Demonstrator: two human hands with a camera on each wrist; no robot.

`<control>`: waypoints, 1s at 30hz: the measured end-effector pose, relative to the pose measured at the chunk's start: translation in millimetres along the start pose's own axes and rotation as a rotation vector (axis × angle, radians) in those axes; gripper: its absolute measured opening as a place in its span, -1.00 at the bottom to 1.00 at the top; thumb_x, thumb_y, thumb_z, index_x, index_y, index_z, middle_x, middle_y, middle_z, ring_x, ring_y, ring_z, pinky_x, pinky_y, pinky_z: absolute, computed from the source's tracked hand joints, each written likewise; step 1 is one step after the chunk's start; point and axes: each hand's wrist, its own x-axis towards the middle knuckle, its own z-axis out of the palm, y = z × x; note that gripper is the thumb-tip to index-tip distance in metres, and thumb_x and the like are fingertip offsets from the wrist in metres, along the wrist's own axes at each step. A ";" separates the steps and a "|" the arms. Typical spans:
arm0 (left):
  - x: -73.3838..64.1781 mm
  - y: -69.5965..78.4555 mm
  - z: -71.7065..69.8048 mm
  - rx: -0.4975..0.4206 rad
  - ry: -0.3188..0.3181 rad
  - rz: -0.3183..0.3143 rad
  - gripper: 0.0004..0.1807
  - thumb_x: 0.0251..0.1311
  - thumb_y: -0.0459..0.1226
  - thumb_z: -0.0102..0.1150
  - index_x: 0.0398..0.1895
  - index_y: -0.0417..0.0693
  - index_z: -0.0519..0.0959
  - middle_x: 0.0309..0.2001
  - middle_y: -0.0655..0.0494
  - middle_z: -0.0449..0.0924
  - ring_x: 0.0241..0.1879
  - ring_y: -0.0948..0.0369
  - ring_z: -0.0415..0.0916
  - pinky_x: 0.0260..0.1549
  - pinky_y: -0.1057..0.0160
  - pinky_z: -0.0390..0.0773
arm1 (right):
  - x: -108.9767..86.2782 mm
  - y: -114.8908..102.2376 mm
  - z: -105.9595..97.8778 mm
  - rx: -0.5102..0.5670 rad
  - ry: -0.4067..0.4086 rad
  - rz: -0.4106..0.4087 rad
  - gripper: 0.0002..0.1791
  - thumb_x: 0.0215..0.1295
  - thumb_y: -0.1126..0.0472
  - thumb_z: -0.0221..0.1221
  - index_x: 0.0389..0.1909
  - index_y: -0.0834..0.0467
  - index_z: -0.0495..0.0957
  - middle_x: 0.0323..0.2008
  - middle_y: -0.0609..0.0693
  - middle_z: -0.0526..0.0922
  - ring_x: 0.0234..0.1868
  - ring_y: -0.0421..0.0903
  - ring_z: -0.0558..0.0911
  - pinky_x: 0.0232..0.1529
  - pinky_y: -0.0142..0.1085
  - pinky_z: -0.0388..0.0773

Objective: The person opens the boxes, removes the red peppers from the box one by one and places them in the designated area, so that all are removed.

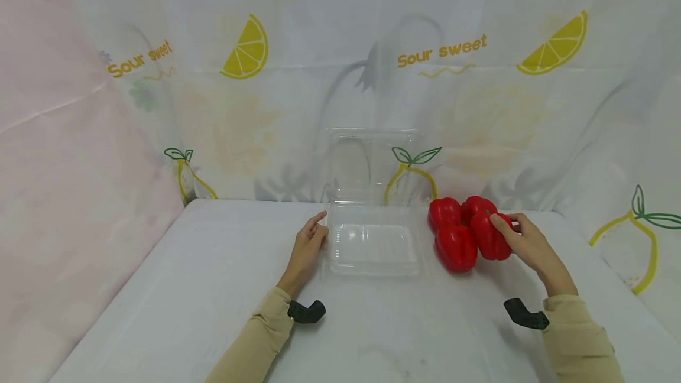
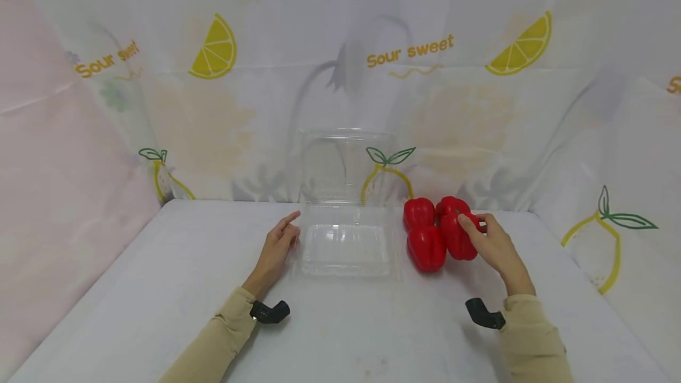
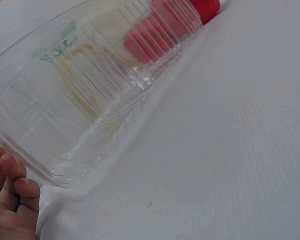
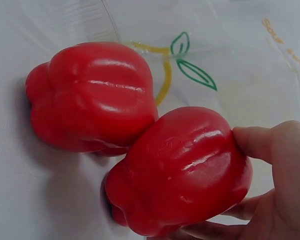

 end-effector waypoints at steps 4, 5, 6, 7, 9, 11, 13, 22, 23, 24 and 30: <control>-3.1 4.7 -0.1 0.000 -0.004 -0.001 -0.50 0.30 -0.29 -0.07 0.32 -0.08 0.32 -0.56 0.19 0.30 -0.52 0.30 0.28 -0.37 0.41 0.33 | 1.3 4.7 -0.7 0.010 -0.023 -0.004 -0.13 0.38 -0.27 -0.27 0.27 0.47 0.04 0.15 0.47 0.26 0.08 0.32 0.40 -0.09 -0.07 0.54; -3.1 4.6 -0.2 0.000 -0.003 -0.002 -0.50 0.30 -0.29 -0.06 0.33 -0.09 0.31 -0.56 0.19 0.30 -0.52 0.30 0.28 -0.36 0.41 0.33 | 2.0 6.1 -0.8 0.011 -0.028 -0.003 -0.14 0.38 -0.26 -0.28 0.26 0.48 0.05 0.13 0.47 0.27 0.06 0.30 0.42 -0.11 -0.10 0.56; -3.5 5.2 -0.3 0.004 -0.003 -0.005 -0.49 0.30 -0.29 -0.06 0.34 -0.08 0.30 -0.56 0.19 0.30 -0.52 0.30 0.28 -0.35 0.41 0.33 | 2.8 7.5 -0.9 0.010 -0.034 0.000 -0.14 0.39 -0.25 -0.28 0.26 0.49 0.05 0.13 0.47 0.28 0.05 0.29 0.43 -0.12 -0.13 0.57; -3.4 5.3 -0.3 0.005 -0.002 -0.005 -0.48 0.30 -0.29 -0.06 0.35 -0.09 0.29 -0.56 0.19 0.30 -0.52 0.29 0.28 -0.33 0.40 0.33 | 3.5 8.8 -1.1 0.009 -0.039 0.003 -0.15 0.39 -0.25 -0.29 0.25 0.50 0.04 0.12 0.48 0.29 0.04 0.28 0.44 -0.13 -0.14 0.58; -1.5 1.2 0.2 0.010 0.007 -0.001 -0.47 0.29 -0.29 -0.05 0.35 -0.07 0.29 -0.57 0.18 0.29 -0.52 0.29 0.27 -0.33 0.40 0.32 | 4.6 11.2 -1.6 0.012 -0.054 0.009 -0.15 0.40 -0.24 -0.30 0.25 0.51 0.03 0.11 0.47 0.29 0.04 0.28 0.43 -0.12 -0.14 0.59; -1.3 1.4 0.3 0.009 0.005 -0.002 -0.47 0.29 -0.28 -0.06 0.35 -0.06 0.29 -0.57 0.18 0.30 -0.52 0.29 0.27 -0.34 0.40 0.32 | 4.8 12.6 -2.1 0.017 -0.069 0.012 -0.15 0.40 -0.24 -0.31 0.25 0.52 0.02 0.10 0.47 0.29 0.04 0.28 0.43 -0.11 -0.13 0.59; -1.2 1.8 0.5 0.006 0.004 0.003 -0.47 0.29 -0.29 -0.06 0.35 -0.06 0.28 -0.57 0.18 0.30 -0.53 0.30 0.27 -0.36 0.40 0.33 | 4.8 13.9 -2.8 0.021 -0.083 0.011 -0.15 0.41 -0.23 -0.31 0.25 0.52 0.02 0.11 0.47 0.29 0.04 0.27 0.43 -0.10 -0.13 0.59; -1.1 4.1 -1.0 -0.003 -0.016 -0.023 -0.47 0.32 -0.28 -0.08 0.38 0.01 0.24 -0.56 0.19 0.30 -0.52 0.30 0.27 -0.34 0.39 0.32 | 6.4 18.9 -2.4 0.032 -0.124 0.014 -0.14 0.42 -0.23 -0.34 0.28 0.52 0.01 0.14 0.48 0.28 0.06 0.25 0.43 -0.07 -0.13 0.59; -1.1 4.3 -1.3 -0.007 -0.021 -0.024 -0.46 0.33 -0.28 -0.08 0.39 0.00 0.23 -0.55 0.19 0.30 -0.52 0.30 0.27 -0.33 0.38 0.32 | 6.7 19.3 -2.2 0.032 -0.125 0.012 -0.14 0.42 -0.23 -0.34 0.28 0.52 0.01 0.14 0.48 0.28 0.06 0.25 0.43 -0.07 -0.13 0.59; -1.1 4.5 -1.5 -0.009 -0.026 -0.023 -0.45 0.33 -0.29 -0.09 0.40 -0.01 0.21 -0.55 0.19 0.29 -0.51 0.30 0.27 -0.32 0.37 0.31 | 7.0 19.8 -1.9 0.030 -0.127 0.011 -0.14 0.42 -0.23 -0.34 0.28 0.52 0.01 0.14 0.48 0.28 0.06 0.25 0.43 -0.07 -0.12 0.59; -1.0 4.8 -0.6 -0.003 -0.016 -0.018 -0.45 0.31 -0.30 -0.09 0.39 -0.02 0.23 -0.56 0.20 0.29 -0.52 0.30 0.26 -0.32 0.38 0.31 | 8.1 22.2 -0.6 0.019 -0.141 0.012 -0.14 0.42 -0.23 -0.35 0.27 0.53 0.01 0.13 0.49 0.29 0.06 0.26 0.44 -0.07 -0.11 0.59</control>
